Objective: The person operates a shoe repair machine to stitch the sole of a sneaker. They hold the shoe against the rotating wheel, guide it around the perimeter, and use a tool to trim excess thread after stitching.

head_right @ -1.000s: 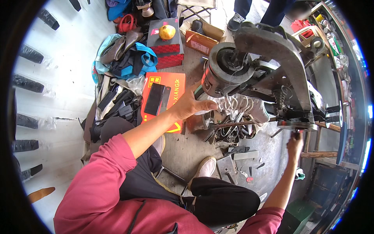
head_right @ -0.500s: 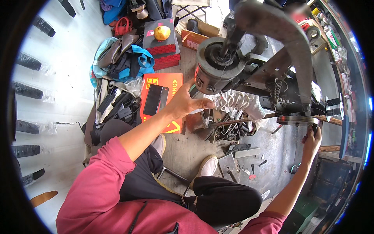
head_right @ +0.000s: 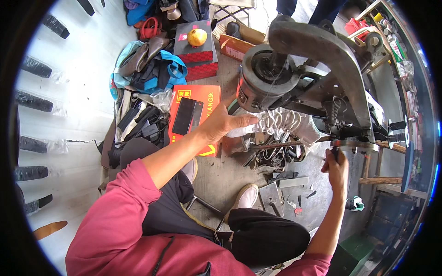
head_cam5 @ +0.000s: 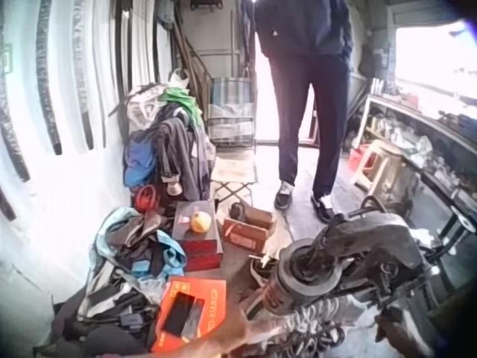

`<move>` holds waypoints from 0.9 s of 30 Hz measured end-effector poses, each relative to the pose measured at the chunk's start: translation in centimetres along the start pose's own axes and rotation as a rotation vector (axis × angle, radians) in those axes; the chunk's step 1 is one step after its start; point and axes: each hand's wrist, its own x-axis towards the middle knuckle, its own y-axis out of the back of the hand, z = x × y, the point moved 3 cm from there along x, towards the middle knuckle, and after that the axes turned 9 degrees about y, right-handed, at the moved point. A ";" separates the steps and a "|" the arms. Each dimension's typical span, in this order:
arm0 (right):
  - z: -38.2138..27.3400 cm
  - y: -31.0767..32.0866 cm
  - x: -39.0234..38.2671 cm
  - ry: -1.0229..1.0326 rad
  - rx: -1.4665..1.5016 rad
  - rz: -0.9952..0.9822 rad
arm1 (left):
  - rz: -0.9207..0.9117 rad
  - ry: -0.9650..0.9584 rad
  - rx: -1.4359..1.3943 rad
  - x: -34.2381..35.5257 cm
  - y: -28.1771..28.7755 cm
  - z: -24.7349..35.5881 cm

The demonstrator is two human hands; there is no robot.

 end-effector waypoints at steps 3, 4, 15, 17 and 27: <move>-2.6 4.3 -0.5 0.143 0.029 0.164 | 0.047 -0.022 0.153 0.3 0.4 0.4; -2.5 6.1 -0.3 0.127 0.041 0.251 | 0.049 -0.019 0.174 0.4 0.6 0.4; 11.3 6.2 3.6 -0.184 -0.173 0.225 | -0.048 0.039 -0.045 -0.4 0.4 -0.2; 10.3 2.1 2.9 -0.052 -0.148 0.101 | -0.019 -0.008 0.026 -0.4 0.3 0.3; 4.6 -0.7 1.4 -0.111 0.000 0.019 | 0.060 0.074 0.030 -0.4 -0.3 0.6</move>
